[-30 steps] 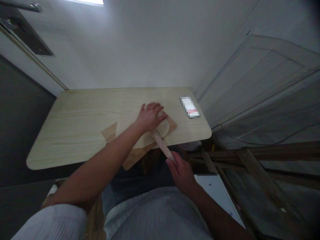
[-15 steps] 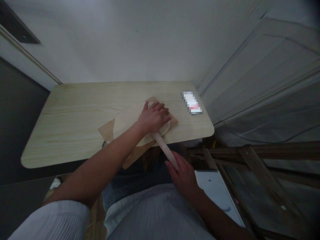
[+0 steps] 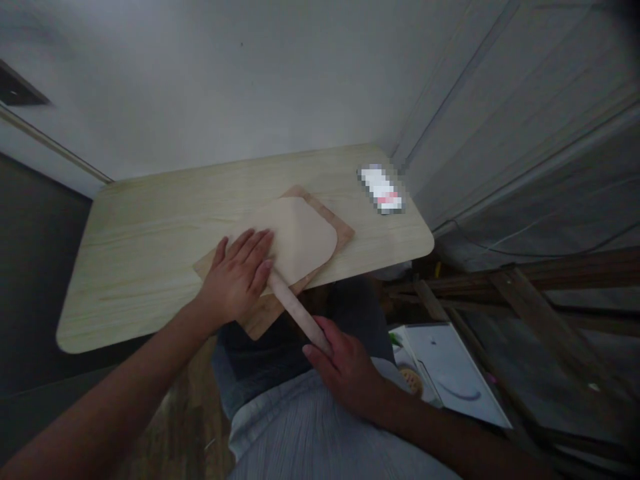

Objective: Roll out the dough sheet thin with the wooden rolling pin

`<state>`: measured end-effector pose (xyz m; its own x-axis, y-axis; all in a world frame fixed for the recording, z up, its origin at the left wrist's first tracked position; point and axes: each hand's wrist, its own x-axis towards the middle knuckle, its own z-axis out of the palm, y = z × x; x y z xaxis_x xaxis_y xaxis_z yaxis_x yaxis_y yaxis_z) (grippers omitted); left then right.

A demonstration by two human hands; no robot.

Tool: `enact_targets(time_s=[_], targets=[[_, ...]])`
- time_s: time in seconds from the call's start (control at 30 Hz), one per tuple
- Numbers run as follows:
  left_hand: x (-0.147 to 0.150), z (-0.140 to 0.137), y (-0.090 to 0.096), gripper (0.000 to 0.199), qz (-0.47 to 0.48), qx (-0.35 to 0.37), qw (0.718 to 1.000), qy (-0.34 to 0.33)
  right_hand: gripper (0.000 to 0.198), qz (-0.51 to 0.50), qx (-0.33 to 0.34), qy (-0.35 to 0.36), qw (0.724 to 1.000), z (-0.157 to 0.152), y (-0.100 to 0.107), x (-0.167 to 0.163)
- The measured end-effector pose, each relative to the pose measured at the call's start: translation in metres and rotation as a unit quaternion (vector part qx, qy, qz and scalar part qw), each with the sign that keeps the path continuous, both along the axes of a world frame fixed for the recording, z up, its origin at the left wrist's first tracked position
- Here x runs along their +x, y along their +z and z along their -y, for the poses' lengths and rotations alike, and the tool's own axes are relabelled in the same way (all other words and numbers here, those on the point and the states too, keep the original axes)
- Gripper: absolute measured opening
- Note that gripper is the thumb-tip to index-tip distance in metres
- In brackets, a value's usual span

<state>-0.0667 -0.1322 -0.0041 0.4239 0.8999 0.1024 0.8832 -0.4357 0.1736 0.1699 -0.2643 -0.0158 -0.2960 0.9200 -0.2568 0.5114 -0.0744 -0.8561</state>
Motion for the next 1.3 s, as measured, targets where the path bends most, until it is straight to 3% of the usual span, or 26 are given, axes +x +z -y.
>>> enact_targets(time_s=[0.13, 0.43, 0.6, 0.77, 1.1, 1.3], targets=[[0.012, 0.0, 0.0, 0.057, -0.008, 0.003, 1.0, 0.028, 0.037, -0.011, 0.016, -0.032, 0.999, -0.005, -0.002, 0.008], [0.089, -0.062, -0.001, 0.057, 0.017, 0.013, 0.999, 0.047, 0.043, 0.034, 0.05, -0.174, 0.983, -0.048, -0.007, 0.055], [0.101, -0.07, -0.001, 0.055, 0.015, 0.021, 0.997, 0.066, 0.043, 0.029, 0.051, -0.181, 0.982, -0.053, -0.006, 0.056], [0.084, -0.051, 0.0, 0.052, 0.011, 0.02, 0.996, 0.084, 0.041, 0.024, 0.036, -0.131, 0.99, -0.037, -0.005, 0.036], [0.02, 0.035, -0.001, 0.055, 0.031, 0.034, 0.992, 0.115, 0.03, 0.027, 0.08, -0.075, 0.994, -0.019, -0.003, 0.023], [0.028, 0.029, -0.003, 0.056, 0.03, 0.036, 0.99, 0.132, 0.041, 0.057, 0.093, -0.146, 0.983, -0.047, -0.016, 0.042]])
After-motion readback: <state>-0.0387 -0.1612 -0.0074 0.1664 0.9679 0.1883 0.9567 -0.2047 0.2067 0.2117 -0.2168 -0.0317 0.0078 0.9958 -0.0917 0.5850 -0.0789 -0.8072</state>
